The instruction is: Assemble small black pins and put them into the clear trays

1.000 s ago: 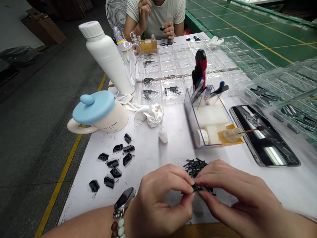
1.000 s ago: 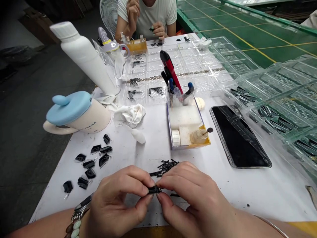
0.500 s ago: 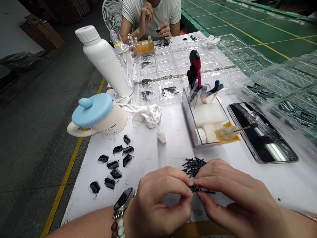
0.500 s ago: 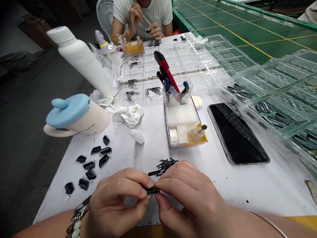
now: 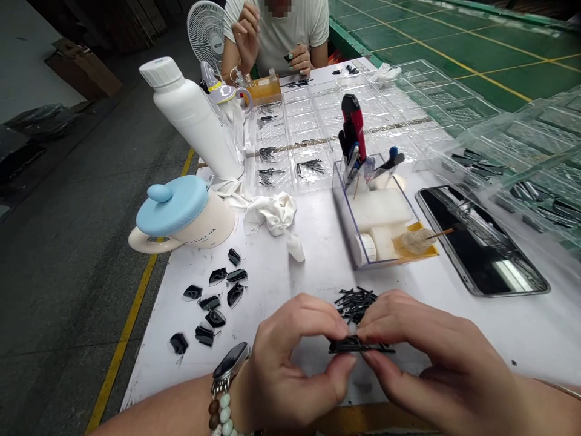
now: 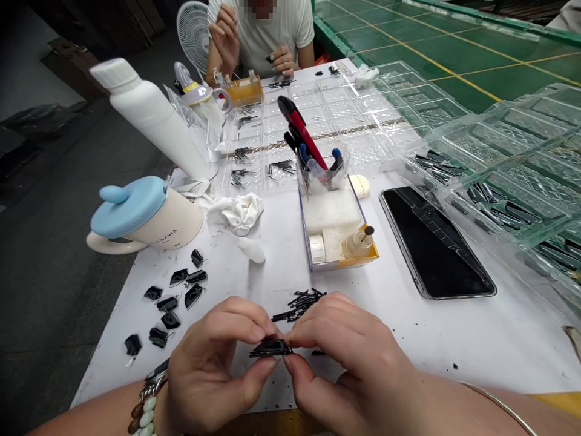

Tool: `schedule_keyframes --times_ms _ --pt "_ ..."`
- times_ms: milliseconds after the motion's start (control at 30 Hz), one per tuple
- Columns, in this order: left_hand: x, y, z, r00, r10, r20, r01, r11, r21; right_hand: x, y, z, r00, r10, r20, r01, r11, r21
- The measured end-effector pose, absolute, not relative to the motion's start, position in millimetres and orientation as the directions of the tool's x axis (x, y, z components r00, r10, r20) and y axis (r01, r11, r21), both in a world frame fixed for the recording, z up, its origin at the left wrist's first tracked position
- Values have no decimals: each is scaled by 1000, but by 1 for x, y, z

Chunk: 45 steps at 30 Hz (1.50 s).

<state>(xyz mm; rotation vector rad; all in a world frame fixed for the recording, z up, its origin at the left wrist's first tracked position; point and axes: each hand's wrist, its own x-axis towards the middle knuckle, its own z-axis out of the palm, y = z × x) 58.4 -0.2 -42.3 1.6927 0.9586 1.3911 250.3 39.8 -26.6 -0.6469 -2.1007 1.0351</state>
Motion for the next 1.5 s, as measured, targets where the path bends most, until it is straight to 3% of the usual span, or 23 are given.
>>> schedule_keyframes --times_ms 100,200,600,1167,1500 --pt "57 0 -44 156 915 371 -5 -375 927 252 42 -24 -622 693 365 127 549 -826" --pt "55 4 -44 190 919 346 8 -354 935 252 44 -21 -608 697 379 130 559 -819" --pt "55 11 -36 225 860 457 136 -492 860 251 43 -21 -623 677 391 125 580 -805" --pt "55 8 -34 245 854 459 152 -502 851 250 41 -24 -614 660 432 90 603 -793" --pt "57 7 -35 250 852 460 149 -503 851 251 43 -28 -656 577 487 91 701 -708"
